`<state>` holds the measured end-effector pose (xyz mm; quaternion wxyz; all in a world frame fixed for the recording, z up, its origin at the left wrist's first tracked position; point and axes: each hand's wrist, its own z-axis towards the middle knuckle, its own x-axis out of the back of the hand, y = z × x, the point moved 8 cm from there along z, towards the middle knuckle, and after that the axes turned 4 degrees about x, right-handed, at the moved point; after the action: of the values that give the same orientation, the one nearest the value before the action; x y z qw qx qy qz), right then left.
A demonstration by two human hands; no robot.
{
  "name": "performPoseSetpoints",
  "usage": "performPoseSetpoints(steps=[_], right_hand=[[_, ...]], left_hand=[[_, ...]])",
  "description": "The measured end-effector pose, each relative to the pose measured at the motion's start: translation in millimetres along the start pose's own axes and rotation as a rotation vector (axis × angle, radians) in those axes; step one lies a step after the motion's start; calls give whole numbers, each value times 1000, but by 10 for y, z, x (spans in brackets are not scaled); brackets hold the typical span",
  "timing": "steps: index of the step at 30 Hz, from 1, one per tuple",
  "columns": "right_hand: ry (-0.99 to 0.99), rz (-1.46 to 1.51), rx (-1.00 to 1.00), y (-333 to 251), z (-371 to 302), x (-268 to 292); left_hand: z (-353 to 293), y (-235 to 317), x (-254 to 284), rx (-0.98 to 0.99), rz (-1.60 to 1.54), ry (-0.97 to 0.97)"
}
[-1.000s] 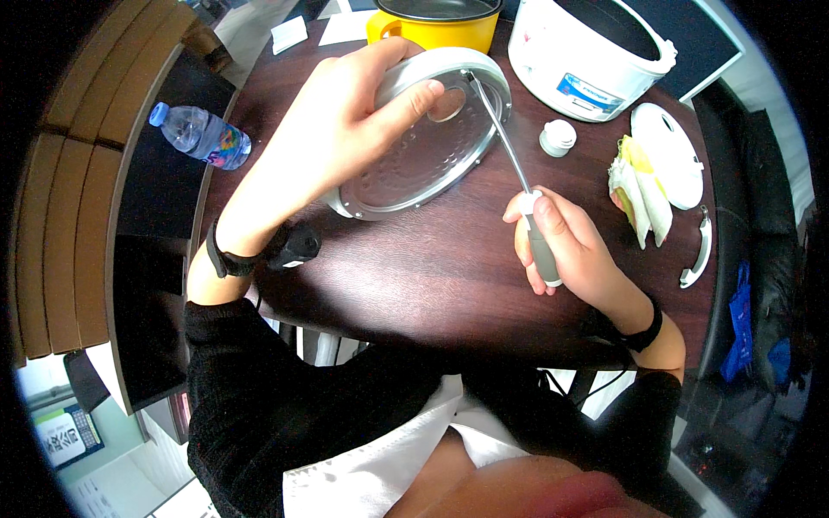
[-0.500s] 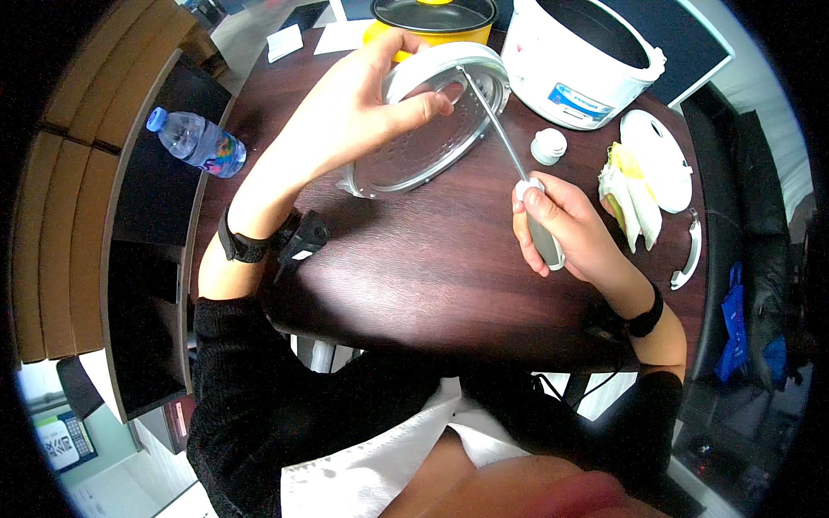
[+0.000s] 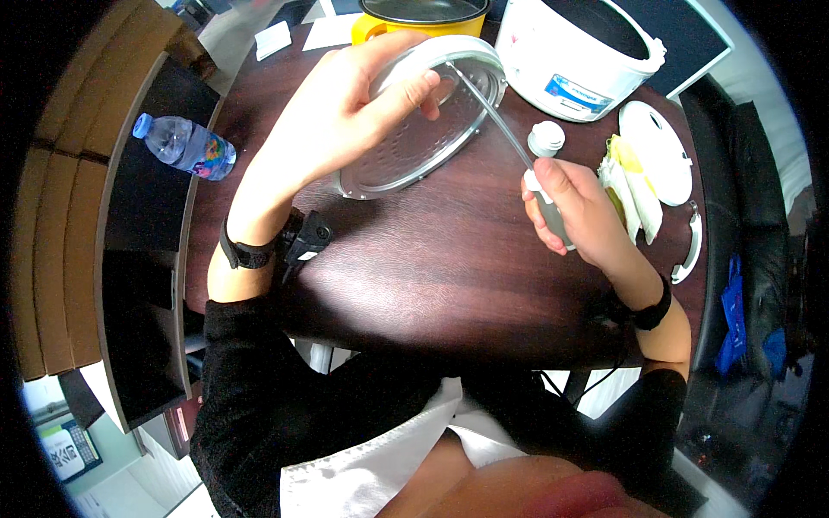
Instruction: The person cleans small white plastic parts with a cloth, then uses a screwdriver to tighten screws on a metal steamer basket lid. The person handles the parts and tools on a wooden table.
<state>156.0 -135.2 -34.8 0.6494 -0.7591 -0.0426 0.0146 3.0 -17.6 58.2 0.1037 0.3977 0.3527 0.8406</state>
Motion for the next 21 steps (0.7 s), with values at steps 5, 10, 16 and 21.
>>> performPoseSetpoints(steps=[5,10,16,21], right_hand=[[78,-143,-20,-93,45,108],[130,-342,27,-255,66,185],[255,-821,245,-628,21,375],[348,-1298,460,-1050,-68,289]], left_hand=[[37,-13,15,129,29,-76],[29,-11,51,31,56,-3],[22,-32,31,81,39,-72],[19,-29,41,88,54,-71]])
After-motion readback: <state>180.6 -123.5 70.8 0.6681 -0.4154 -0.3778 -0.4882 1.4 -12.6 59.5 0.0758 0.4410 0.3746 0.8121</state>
